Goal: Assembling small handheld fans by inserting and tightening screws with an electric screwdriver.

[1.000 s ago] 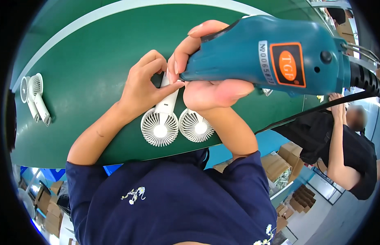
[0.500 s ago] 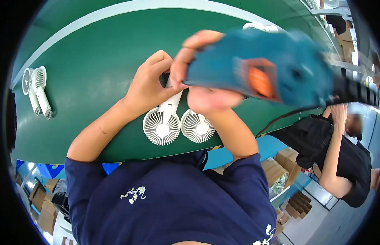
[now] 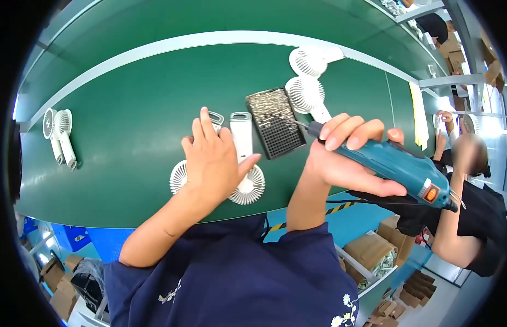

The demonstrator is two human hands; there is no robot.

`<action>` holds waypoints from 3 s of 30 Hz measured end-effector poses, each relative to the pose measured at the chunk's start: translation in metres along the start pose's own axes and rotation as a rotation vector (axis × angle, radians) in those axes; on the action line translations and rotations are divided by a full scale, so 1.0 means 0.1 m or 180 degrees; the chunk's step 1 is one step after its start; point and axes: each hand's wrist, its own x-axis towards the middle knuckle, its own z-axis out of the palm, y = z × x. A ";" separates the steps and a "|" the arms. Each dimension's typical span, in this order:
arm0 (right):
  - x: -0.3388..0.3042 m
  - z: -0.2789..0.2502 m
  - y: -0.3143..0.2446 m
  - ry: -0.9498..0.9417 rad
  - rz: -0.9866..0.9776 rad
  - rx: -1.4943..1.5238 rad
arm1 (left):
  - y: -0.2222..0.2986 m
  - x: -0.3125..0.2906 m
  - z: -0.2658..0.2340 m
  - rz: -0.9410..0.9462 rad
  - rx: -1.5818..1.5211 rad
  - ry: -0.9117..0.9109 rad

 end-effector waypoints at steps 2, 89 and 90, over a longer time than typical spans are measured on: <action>-0.02 -0.06 -0.01 0.0079 -0.0057 -0.0016 | 0.04 0.06 -0.11 0.0014 0.0018 -0.0258; -0.64 0.80 0.12 -0.0204 0.1372 0.0694 | -1.67 -0.61 -0.28 -0.0057 -0.0856 0.1123; -0.65 0.82 0.14 -0.0206 0.1316 0.0672 | -1.54 -0.59 -0.28 -0.0103 -0.0862 0.1051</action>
